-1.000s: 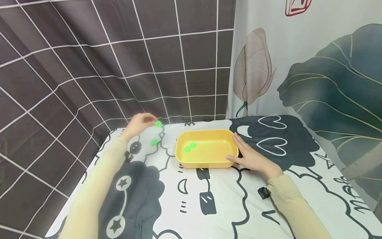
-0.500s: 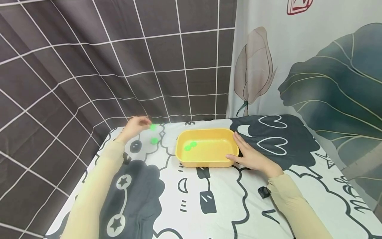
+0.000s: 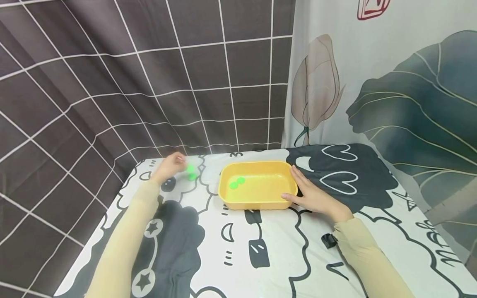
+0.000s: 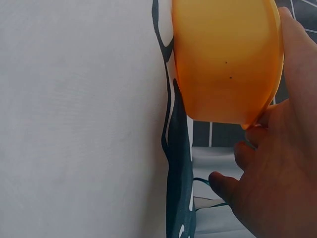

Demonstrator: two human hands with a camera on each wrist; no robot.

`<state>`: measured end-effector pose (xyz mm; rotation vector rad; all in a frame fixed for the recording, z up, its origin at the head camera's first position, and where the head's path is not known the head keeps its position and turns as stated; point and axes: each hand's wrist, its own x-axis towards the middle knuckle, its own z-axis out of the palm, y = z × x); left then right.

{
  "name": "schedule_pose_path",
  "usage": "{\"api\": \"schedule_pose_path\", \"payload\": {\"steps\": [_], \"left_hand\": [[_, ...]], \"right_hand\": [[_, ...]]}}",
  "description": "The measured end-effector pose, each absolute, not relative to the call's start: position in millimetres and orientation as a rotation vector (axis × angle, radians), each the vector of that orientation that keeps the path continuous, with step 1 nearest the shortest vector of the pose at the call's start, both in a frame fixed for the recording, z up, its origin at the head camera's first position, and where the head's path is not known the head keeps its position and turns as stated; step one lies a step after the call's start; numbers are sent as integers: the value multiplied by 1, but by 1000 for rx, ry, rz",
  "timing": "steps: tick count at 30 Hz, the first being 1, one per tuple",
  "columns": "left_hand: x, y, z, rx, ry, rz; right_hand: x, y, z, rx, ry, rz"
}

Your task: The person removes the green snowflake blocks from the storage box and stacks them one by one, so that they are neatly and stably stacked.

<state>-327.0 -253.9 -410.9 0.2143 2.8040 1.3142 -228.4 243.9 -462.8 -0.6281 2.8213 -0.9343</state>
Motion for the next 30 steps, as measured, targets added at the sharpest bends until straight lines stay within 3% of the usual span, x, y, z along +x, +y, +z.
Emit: {"api": "schedule_pose_path", "payload": {"steps": [30], "left_hand": [[-332,-257,-435,54,2818,1263]], "right_hand": [[-229,243,-463,-609,2807,-937]]}}
